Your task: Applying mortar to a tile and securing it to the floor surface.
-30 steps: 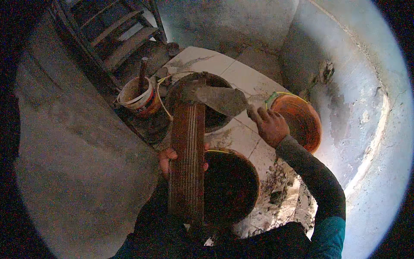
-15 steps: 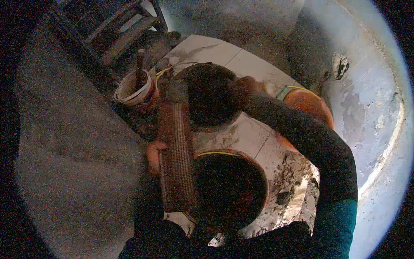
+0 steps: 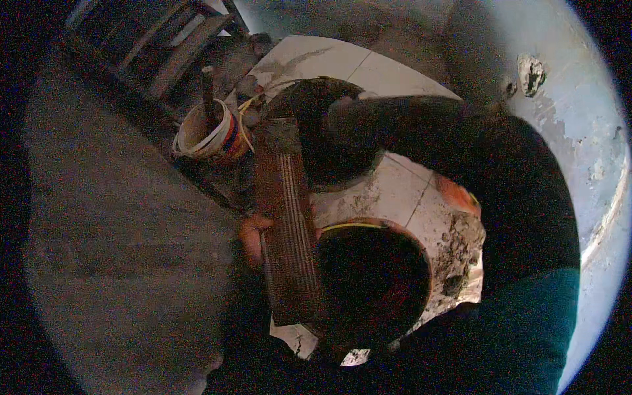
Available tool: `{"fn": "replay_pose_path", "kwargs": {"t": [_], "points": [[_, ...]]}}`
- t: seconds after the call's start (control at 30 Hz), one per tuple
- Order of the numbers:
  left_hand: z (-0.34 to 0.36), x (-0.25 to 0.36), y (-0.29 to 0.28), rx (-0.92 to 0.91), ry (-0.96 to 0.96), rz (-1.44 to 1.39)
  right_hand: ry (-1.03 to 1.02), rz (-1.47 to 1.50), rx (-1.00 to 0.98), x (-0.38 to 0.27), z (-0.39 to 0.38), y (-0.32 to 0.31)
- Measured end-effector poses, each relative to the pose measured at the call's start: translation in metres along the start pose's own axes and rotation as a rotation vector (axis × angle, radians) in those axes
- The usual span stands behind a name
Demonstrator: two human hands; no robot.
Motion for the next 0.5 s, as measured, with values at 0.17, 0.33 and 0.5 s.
{"fn": "replay_pose_path", "kwargs": {"t": [0.17, 0.33, 0.5], "points": [[-0.003, -0.001, 0.004, -0.069, 0.032, 0.041, -0.330, -0.192, -0.112, 0.000, -0.035, -0.009], [-0.008, -0.006, 0.007, -0.062, 0.122, 0.122, -0.466, -0.182, -0.140, 0.008, -0.051, 0.012], [-0.010, -0.010, 0.008, -0.042, 0.101, 0.097, -0.485, -0.149, -0.267, 0.035, -0.052, 0.040]]}}
Point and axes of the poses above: each hand's wrist, its own z-axis towards the middle knuckle, its own y-axis out of the palm, x = y × z, the point moved 5 cm from there along z, towards the middle knuckle, and after that the axes turned 12 degrees about y, right-handed, at the moved point
